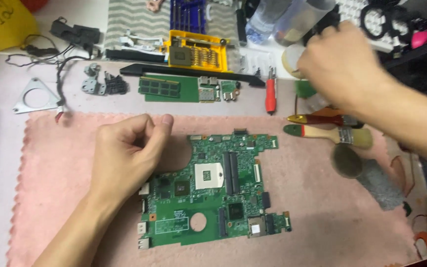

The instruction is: The person uses a small metal tool to scrape and clean the surface of a green circuit board. The hands hold the board steady while the tool is used to remove residue from various components and connectors on the board.

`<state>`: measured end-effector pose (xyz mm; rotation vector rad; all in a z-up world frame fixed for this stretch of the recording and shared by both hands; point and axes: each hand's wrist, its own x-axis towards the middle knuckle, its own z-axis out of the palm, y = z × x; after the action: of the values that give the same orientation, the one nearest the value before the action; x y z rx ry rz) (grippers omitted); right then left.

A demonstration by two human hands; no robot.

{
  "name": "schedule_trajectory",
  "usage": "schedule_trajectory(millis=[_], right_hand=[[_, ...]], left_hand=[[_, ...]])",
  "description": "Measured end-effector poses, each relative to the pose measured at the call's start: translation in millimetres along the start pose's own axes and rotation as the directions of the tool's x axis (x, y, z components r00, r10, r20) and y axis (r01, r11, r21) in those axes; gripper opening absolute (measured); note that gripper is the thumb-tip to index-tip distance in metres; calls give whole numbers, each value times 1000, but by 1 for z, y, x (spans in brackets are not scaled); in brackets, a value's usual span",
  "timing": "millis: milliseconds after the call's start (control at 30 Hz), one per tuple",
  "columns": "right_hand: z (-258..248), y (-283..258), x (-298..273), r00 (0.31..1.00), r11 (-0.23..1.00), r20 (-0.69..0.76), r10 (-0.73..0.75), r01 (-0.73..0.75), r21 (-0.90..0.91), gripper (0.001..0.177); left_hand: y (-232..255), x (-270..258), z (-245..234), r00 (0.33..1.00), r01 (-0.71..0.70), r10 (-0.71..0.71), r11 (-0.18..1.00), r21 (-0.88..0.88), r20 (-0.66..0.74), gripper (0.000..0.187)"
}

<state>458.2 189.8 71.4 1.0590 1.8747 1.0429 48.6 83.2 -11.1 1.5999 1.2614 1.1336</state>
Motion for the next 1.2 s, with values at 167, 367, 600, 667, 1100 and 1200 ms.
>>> schedule_trajectory(millis=[167, 367, 600, 667, 1100, 1200], right_hand=[[-64, 23, -43, 997, 991, -15, 69, -67, 118, 1], [-97, 15, -91, 967, 554, -81, 240, -68, 830, 16], [-74, -80, -130, 964, -574, 127, 235, 32, 818, 34], [-80, -94, -130, 970, -735, 111, 218, 88, 673, 55], [-17, -166, -141, 938, -971, 252, 240, 227, 78, 25], [-31, -163, -136, 899, -959, 346, 267, 213, 188, 32]], left_hand=[[2, 1, -1, 1000, -4, 4, 999, 49, -5, 60], [7, 0, 0, 999, 20, -21, 1000, 15, 28, 52], [33, -1, -9, 961, -27, 18, 999, 29, 275, 23], [27, -1, -5, 959, -48, 25, 996, 75, 283, 20], [11, 3, -2, 936, -258, 201, 950, 174, 289, 22], [7, 3, 1, 922, -293, 218, 933, 208, 321, 25]])
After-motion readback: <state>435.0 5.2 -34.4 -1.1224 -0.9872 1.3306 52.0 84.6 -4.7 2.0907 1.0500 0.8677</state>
